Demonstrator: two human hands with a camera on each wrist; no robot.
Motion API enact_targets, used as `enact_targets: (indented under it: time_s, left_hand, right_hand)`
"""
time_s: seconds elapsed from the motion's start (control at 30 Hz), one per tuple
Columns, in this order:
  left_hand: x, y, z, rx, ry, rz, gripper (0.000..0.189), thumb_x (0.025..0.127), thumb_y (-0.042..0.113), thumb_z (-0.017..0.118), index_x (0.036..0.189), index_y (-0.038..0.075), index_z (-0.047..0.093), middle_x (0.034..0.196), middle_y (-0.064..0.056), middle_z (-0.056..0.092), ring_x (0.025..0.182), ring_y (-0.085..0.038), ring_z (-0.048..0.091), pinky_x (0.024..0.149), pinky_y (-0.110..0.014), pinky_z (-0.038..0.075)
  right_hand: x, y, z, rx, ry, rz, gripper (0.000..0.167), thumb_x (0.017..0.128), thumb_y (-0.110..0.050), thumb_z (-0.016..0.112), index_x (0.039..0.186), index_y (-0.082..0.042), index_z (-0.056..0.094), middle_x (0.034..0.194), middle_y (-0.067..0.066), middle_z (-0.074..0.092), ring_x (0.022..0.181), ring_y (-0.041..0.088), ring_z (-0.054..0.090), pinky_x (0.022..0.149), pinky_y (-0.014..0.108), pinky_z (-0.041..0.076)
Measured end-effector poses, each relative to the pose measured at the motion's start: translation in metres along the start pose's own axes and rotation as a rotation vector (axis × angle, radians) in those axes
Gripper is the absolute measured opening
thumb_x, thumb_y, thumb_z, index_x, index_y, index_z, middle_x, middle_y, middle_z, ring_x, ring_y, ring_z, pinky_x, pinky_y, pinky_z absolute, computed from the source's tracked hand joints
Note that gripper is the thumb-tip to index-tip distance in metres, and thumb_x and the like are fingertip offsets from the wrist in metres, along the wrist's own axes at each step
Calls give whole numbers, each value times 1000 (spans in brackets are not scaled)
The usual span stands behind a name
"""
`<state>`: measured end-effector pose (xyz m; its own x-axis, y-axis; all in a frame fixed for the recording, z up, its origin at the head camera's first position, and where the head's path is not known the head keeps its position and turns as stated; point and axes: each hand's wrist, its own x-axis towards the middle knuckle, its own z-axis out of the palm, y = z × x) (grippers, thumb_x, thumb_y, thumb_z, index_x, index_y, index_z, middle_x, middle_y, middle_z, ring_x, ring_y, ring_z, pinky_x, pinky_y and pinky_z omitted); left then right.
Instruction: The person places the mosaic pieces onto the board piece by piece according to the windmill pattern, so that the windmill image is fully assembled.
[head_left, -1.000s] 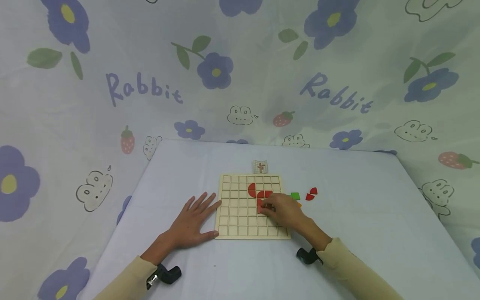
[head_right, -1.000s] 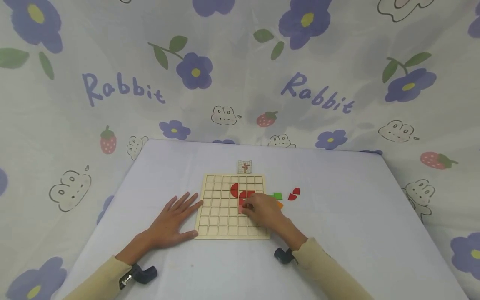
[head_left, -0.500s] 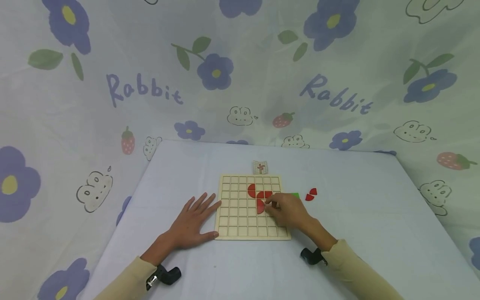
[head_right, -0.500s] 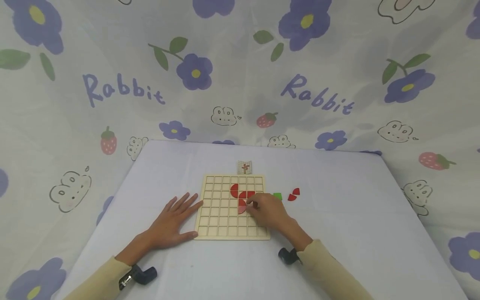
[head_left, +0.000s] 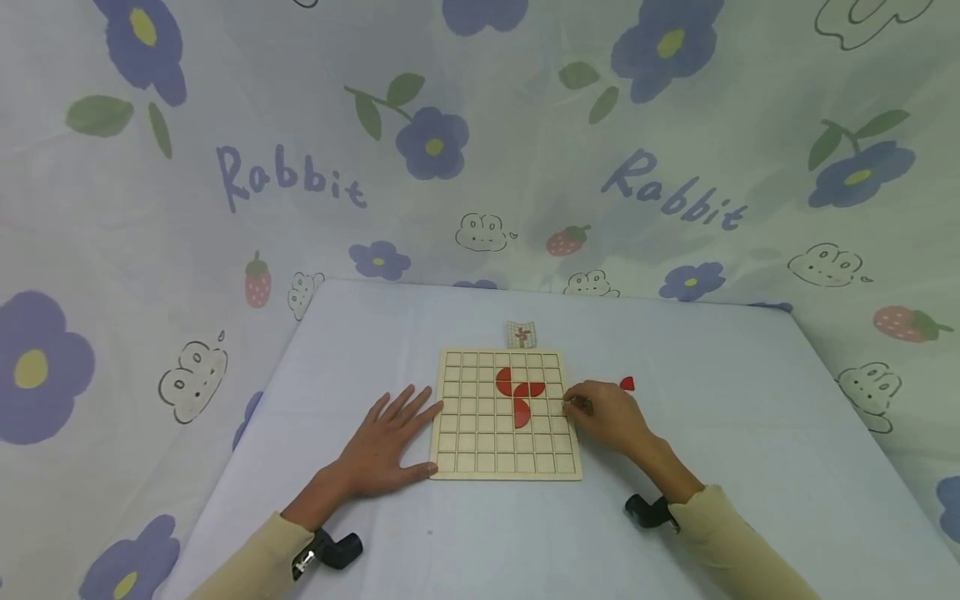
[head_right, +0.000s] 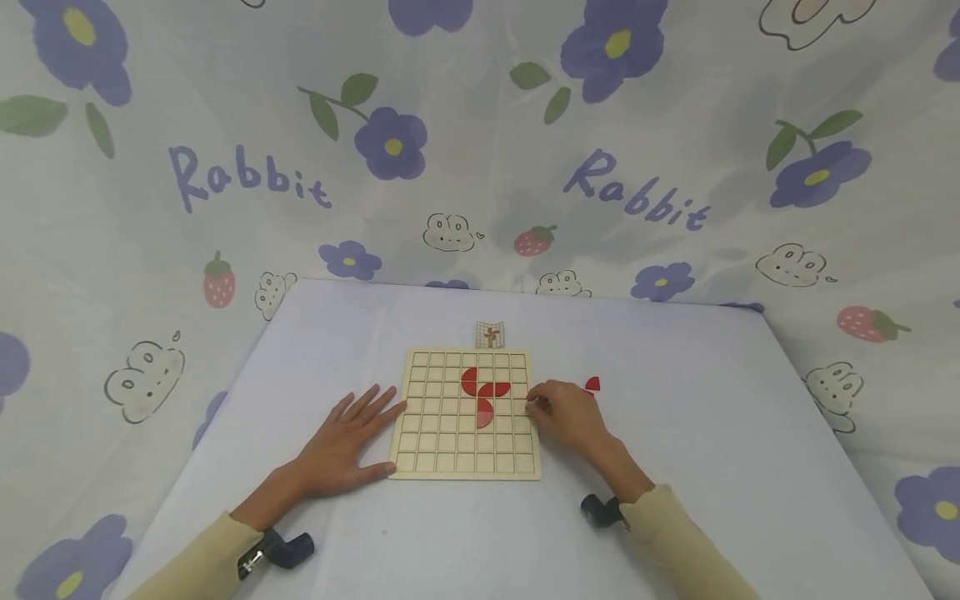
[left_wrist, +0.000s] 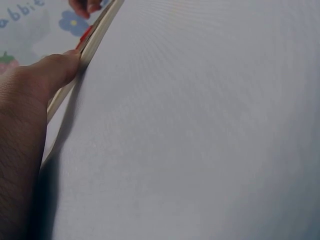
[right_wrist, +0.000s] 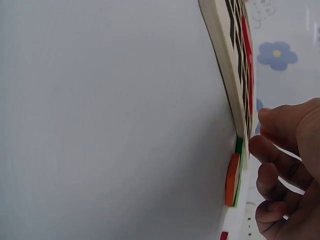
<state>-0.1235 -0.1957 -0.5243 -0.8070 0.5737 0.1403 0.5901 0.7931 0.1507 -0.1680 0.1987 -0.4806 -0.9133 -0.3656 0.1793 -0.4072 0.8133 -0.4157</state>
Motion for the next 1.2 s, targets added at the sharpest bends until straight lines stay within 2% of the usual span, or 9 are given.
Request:
enact_targets:
  time_s: [0.1, 0.23, 0.33, 0.53, 0.67, 0.77, 1.0, 1.2]
  left_hand:
    - [0, 0, 0, -4, 2, -1, 90, 87, 77, 40, 158, 25, 23, 164, -2, 14, 149, -27, 7, 116, -55, 8]
    - [0, 1, 0, -4, -2, -7, 90, 87, 78, 40, 158, 26, 23, 164, -2, 14, 149, -27, 7, 116, -54, 8]
    - [0, 1, 1, -3, -8, -11, 90, 87, 78, 39, 158, 26, 22, 164, -2, 14, 149, -26, 6, 116, -54, 7]
    - [0, 1, 2, 0, -9, -13, 91, 87, 78, 39, 158, 26, 22, 164, -2, 14, 149, -27, 5, 116, -55, 7]
    - [0, 0, 2, 0, 4, -9, 90, 87, 78, 40, 158, 25, 24, 164, -2, 15, 149, -27, 7, 116, -54, 7]
    - [1, 0, 2, 0, 11, -4, 90, 87, 78, 41, 158, 25, 24, 164, -2, 15, 149, -27, 8, 116, -54, 8]
    - [1, -1, 3, -6, 17, 2, 90, 87, 77, 41, 158, 25, 24, 163, -3, 16, 149, -28, 7, 116, -56, 9]
    - [1, -1, 4, -2, 19, 0, 91, 86, 78, 41, 158, 25, 24, 164, -2, 15, 149, -28, 7, 116, -55, 8]
  right_hand:
    - [-3, 5, -4, 3, 11, 44, 14, 84, -16, 79, 97, -13, 75, 84, -7, 66, 68, 8, 54, 59, 27, 48]
    - [-7, 15, -7, 16, 34, 82, 14, 84, -15, 79, 97, -12, 75, 81, -6, 64, 60, 8, 50, 50, 27, 44]
    - [-11, 23, -8, 6, 57, 104, 16, 85, -15, 77, 100, -10, 75, 84, -4, 64, 61, 10, 50, 50, 27, 43]
    - [-15, 42, -12, -56, 111, 162, 21, 87, -13, 73, 107, -7, 73, 98, 8, 63, 80, 22, 56, 60, 36, 51]
    - [-16, 51, -11, -86, 89, 198, 26, 87, -12, 73, 112, -6, 72, 106, 14, 60, 91, 29, 56, 68, 45, 56]
    - [-16, 56, -10, -85, 69, 217, 26, 87, -11, 73, 112, -4, 72, 106, 15, 58, 91, 29, 57, 74, 46, 56]
    - [-20, 57, -11, 7, 99, 162, 13, 83, 4, 74, 96, 2, 74, 96, 14, 58, 82, 25, 60, 72, 41, 55]
    - [-24, 56, -14, 24, 128, 169, 10, 81, 6, 74, 91, 4, 74, 108, 21, 59, 86, 30, 64, 72, 43, 57]
